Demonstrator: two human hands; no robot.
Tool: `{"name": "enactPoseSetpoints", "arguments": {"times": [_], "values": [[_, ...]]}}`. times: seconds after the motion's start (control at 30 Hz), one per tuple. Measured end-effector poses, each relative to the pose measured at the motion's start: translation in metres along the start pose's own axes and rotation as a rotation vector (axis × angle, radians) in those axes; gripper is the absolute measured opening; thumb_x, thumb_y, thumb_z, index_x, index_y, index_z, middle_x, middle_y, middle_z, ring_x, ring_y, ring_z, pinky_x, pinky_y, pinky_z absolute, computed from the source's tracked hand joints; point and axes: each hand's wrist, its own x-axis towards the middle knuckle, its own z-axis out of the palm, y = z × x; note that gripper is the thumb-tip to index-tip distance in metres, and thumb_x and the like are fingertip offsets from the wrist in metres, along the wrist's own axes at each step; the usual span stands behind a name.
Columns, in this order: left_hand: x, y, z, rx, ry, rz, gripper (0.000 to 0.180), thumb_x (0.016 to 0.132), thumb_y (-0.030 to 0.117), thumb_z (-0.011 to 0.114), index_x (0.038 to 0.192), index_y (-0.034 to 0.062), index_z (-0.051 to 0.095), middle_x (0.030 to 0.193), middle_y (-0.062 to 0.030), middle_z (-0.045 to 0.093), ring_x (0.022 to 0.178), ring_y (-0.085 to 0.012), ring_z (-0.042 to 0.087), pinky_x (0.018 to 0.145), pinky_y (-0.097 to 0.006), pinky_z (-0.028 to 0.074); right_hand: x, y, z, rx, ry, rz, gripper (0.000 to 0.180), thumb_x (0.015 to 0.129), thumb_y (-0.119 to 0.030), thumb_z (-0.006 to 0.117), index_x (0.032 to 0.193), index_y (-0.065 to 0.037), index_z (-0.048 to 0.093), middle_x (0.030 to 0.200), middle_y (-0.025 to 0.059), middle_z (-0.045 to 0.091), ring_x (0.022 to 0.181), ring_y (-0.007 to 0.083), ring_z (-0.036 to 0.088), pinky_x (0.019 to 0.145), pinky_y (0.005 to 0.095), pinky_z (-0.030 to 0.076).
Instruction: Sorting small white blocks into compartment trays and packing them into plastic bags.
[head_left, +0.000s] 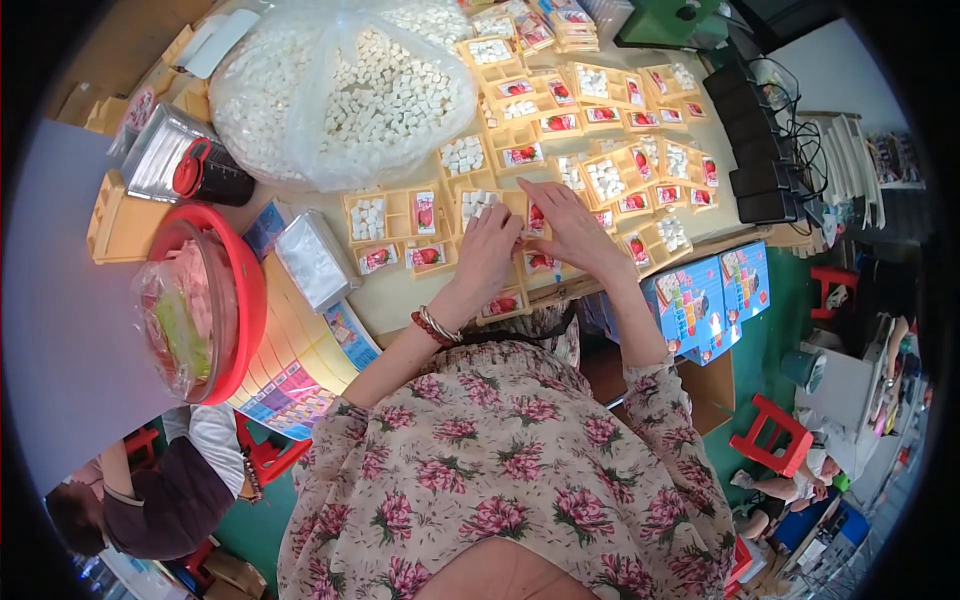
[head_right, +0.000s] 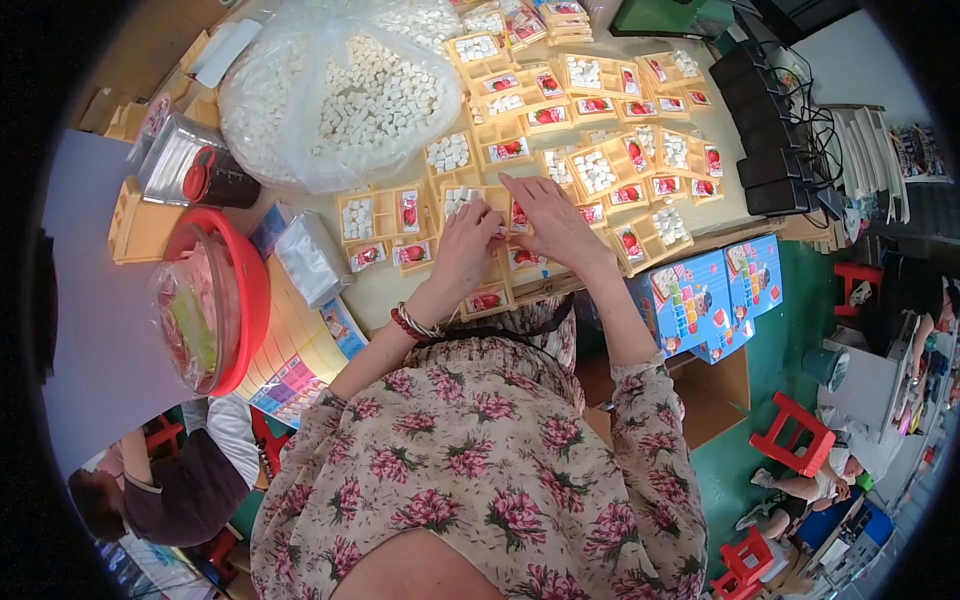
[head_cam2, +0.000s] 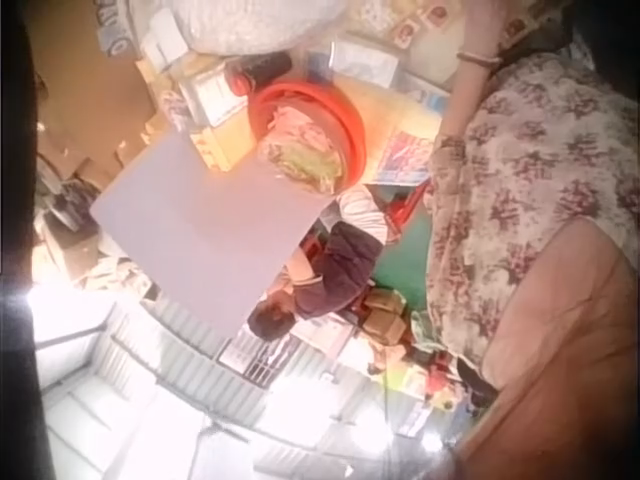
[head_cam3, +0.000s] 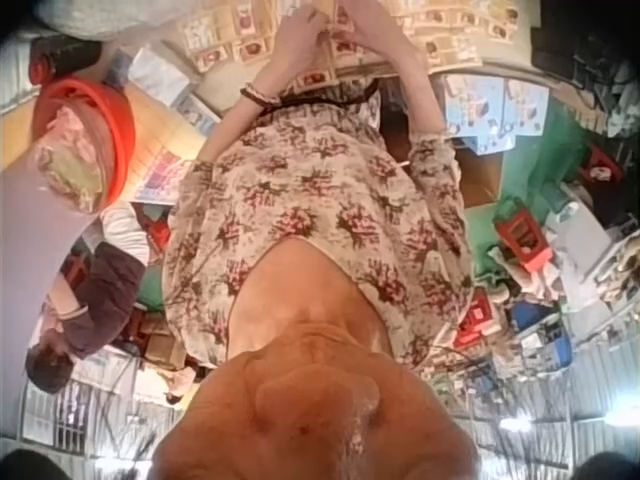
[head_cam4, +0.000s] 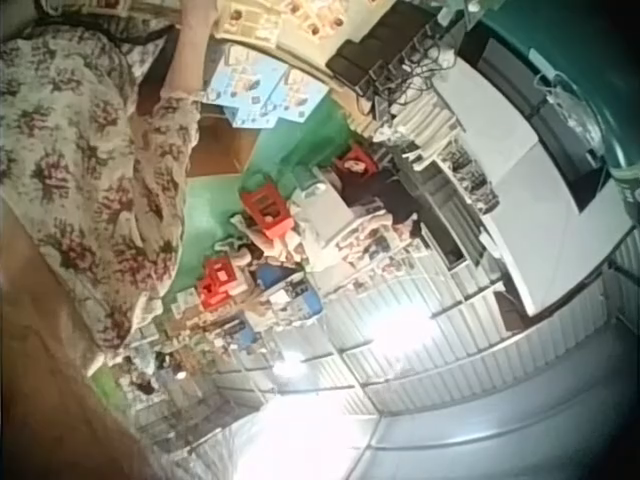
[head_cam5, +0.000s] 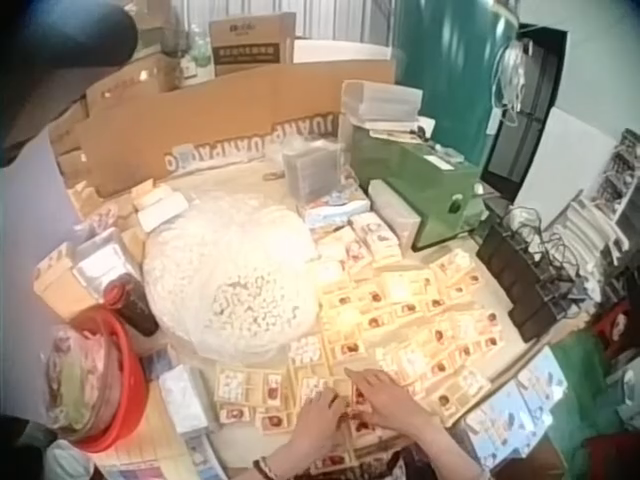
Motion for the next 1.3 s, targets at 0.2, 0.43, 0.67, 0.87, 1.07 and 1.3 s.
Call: {"name": "enactPoseSetpoints", "arguments": {"times": [0.2, 0.43, 0.67, 0.87, 1.07, 1.3], "values": [[-0.009, 0.001, -0.022, -0.353, 0.089, -0.034, 0.009, 0.076, 0.001, 0.058, 0.085, 0.0004, 0.058, 0.08, -0.0124, 0.051, 0.079, -0.0302, 0.052, 0.068, -0.039, 0.042, -0.003, 0.003, 0.004, 0.051, 0.069, -0.039, 0.075, 0.068, -0.01, 0.07, 0.134, -0.006, 0.036, 0.122, 0.0163, 0.047, 0.115, 0.0327, 0.042, 0.099, 0.0387, 0.036], [-0.052, -0.024, -0.112, -0.716, 0.341, -0.493, 0.009, 0.088, 0.005, 0.054, 0.088, -0.0002, 0.061, 0.08, -0.0046, 0.065, 0.073, -0.01, 0.061, 0.065, -0.022, 0.045, -0.015, 0.004, -0.015, 0.129, 0.23, 0.075, 0.07, 0.068, -0.008, 0.07, 0.131, -0.003, 0.039, 0.12, 0.0178, 0.048, 0.113, 0.0336, 0.045, 0.097, 0.0384, 0.038], [-0.101, -0.06, -0.178, -0.543, 0.708, -0.566, 0.013, 0.09, 0.01, 0.054, 0.084, 0.0007, 0.06, 0.081, -0.0032, 0.065, 0.066, -0.0035, 0.048, 0.059, -0.018, 0.036, -0.04, -0.012, -0.02, -0.125, 0.41, 0.277, 0.067, 0.07, -0.012, 0.071, 0.129, -0.003, 0.04, 0.114, 0.0189, 0.051, 0.108, 0.0349, 0.047, 0.089, 0.041, 0.043], [-0.106, -0.06, -0.202, -0.459, 0.87, -0.549, 0.018, 0.091, 0.015, 0.056, 0.079, 0.002, 0.059, 0.074, -0.0012, 0.059, 0.06, -0.0029, 0.038, 0.055, -0.017, 0.03, -0.054, -0.036, 0.024, -0.118, 0.505, 0.445, 0.068, 0.069, -0.021, 0.073, 0.126, -0.001, 0.042, 0.108, 0.0202, 0.051, 0.103, 0.0367, 0.047, 0.085, 0.0451, 0.043], [-0.107, -0.059, -0.202, -0.43, 0.881, -0.544, 0.02, 0.091, 0.016, 0.056, 0.077, 0.0023, 0.059, 0.069, 0.0006, 0.053, 0.059, -0.0035, 0.037, 0.053, -0.018, 0.028, -0.056, -0.051, 0.056, -0.063, 0.579, 0.508, 0.065, 0.071, -0.023, 0.072, 0.124, 0.001, 0.042, 0.106, 0.0198, 0.049, 0.101, 0.0362, 0.046, 0.086, 0.0444, 0.041], [-0.113, -0.063, -0.201, -0.447, 0.887, -0.537, 0.018, 0.091, 0.016, 0.057, 0.078, 0.0036, 0.058, 0.066, 0.0018, 0.05, 0.06, -0.0042, 0.039, 0.054, -0.018, 0.03, -0.05, -0.064, 0.06, -0.017, 0.539, 0.481, 0.066, 0.071, -0.023, 0.072, 0.124, 0.0, 0.04, 0.105, 0.0189, 0.047, 0.1, 0.0356, 0.045, 0.084, 0.0442, 0.041]]}}
